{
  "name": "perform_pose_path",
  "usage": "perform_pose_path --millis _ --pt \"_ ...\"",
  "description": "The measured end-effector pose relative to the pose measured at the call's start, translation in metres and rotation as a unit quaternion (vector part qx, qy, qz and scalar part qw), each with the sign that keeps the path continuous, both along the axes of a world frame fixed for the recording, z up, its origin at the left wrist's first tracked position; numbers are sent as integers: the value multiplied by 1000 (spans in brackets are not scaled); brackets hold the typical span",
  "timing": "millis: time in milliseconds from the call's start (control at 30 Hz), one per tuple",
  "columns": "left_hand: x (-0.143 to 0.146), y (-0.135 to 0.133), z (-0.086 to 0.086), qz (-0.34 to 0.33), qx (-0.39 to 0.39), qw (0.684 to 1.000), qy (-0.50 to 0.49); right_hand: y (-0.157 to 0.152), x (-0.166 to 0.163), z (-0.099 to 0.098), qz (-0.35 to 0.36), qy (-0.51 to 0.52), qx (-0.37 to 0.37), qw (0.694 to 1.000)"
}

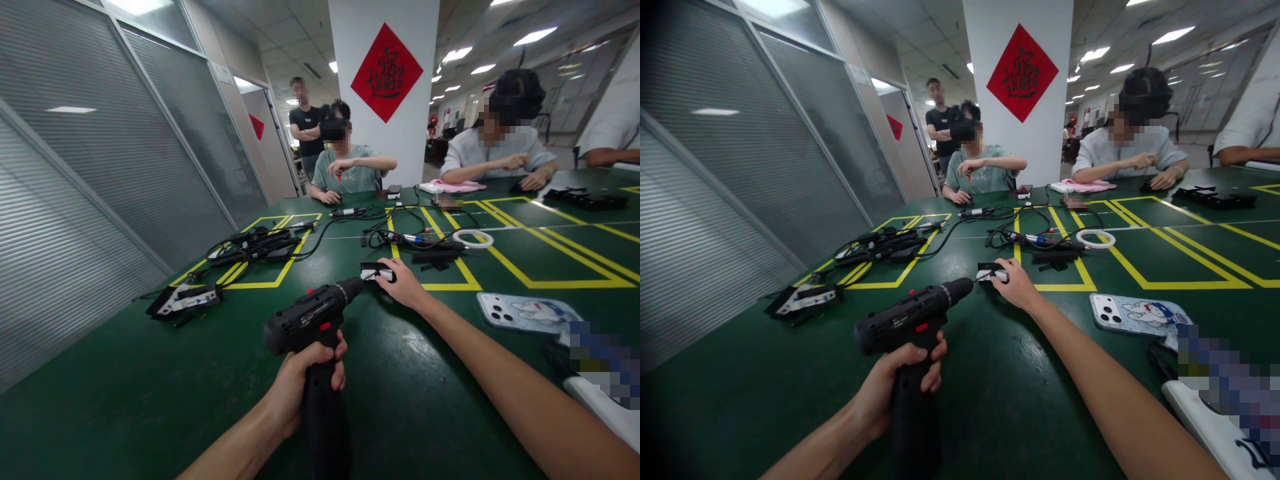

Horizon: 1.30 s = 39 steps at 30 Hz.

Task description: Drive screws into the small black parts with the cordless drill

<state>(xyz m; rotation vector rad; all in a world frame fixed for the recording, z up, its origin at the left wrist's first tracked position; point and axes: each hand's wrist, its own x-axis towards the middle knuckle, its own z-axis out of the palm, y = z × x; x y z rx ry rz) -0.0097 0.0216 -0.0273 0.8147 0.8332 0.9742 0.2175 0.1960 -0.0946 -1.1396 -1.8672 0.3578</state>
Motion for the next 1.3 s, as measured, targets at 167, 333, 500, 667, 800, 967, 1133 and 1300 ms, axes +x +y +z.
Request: perform_pose_path --millis 167,333,500,667,800,967,1133,1300 --pt "0 0 1 3 2 1000 6 1 0 -1 -6 -3 -1 1000" --pt "0 0 1 -1 7 1000 12 0 0 0 -2 -5 -2 1000" --pt "0 0 1 -5 7 1000 8 -1 1 1 -1 -6 -3 1000" --pt "0 0 1 3 -1 1000 12 -1 0 1 2 -5 0 1000" --pt "1 1 2 4 -3 1000 7 -1 0 1 1 -2 4 1000" --pt "1 0 1 5 -3 1000 3 0 0 1 3 -3 2 1000" --pt "1 1 0 7 -2 1000 8 0 0 0 -1 -7 2 1000" --pt "1 1 0 3 4 1000 10 0 1 1 -1 -9 1 1000"
